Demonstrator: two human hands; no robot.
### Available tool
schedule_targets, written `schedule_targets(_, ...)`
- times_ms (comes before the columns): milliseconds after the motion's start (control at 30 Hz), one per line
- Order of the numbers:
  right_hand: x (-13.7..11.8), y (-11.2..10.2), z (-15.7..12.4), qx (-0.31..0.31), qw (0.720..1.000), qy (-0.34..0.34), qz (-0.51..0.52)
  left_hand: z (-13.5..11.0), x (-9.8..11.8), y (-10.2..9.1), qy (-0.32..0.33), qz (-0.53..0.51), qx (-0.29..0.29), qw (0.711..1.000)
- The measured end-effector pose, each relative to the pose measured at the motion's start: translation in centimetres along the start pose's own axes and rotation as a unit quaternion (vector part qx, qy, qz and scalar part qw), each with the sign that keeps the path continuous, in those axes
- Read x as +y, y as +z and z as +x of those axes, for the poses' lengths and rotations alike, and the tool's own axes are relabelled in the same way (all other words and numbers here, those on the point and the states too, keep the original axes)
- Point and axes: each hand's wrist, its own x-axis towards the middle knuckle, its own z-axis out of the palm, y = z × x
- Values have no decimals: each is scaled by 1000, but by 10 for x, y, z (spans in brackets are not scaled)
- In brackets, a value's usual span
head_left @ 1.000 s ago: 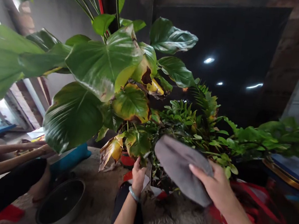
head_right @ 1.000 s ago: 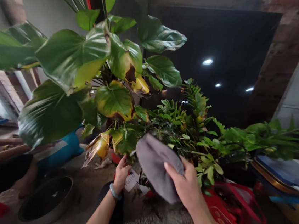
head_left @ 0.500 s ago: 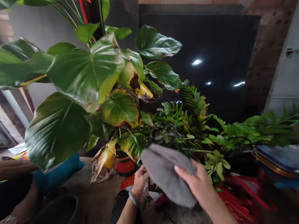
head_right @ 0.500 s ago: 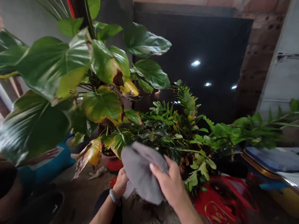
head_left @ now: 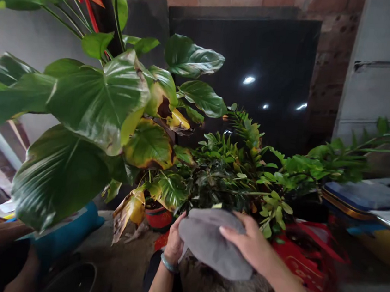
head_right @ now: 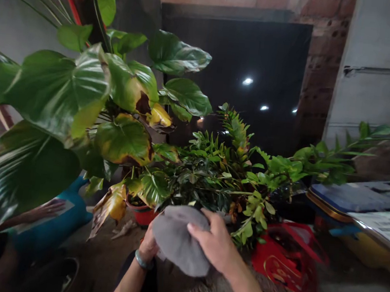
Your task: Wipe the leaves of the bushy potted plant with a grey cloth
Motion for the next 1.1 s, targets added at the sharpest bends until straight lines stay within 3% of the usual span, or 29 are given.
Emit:
schedule_targets(67, -20, -8, 18, 42, 997, -52, 41, -1, -1, 5, 2, -33, 9, 999)
schedule_targets(167, -38, 8, 46, 114, 988, -89, 54, -2, -1, 11, -13, -87, 23, 996)
schedule_targets(233, -31, 27, 51, 88, 993, -68, 26, -2, 0, 11, -38, -120, 11, 992)
schedule_targets(300, -11, 42, 38, 19, 999, -32, -23, -1, 2, 10, -76, -154, -5, 985)
schedule_targets(367, 13, 43, 12, -24, 997, 13, -71, -1, 6, 9, -111, -176, -18, 978)
schedule_targets(433, 28, 27, -14, -25, 995, 52, -82, -2, 9, 10, -123, -185, -27, 975)
schedule_targets(500, 24, 1, -25, -12, 997, 51, -57, -4, 10, 12, -117, -192, -32, 974)
schedule_targets(600, -4, -28, 1, 39, 999, -22, 9, -6, 11, 17, -95, -198, -28, 975)
schedule_targets(667, -21, -24, 32, 138, 988, -60, 30, -8, 10, 19, -84, -197, -23, 976)
schedule_targets(733, -28, -4, 53, 185, 982, -45, 15, -10, 10, 20, -77, -195, -24, 977)
schedule_targets(833, -15, 32, 49, 93, 995, 2, -19, -12, 10, 19, -79, -193, -40, 977)
schedule_targets(933, 13, 43, 10, 26, 998, 15, -62, -12, 10, 16, -102, -201, -55, 973)
schedule_targets(1033, 28, 12, -22, -10, 997, 21, -76, -10, 9, 13, -100, -216, -65, 969)
schedule_targets(1100, 24, -18, -20, 2, 999, 4, -47, -9, 6, 13, -80, -206, -68, 973)
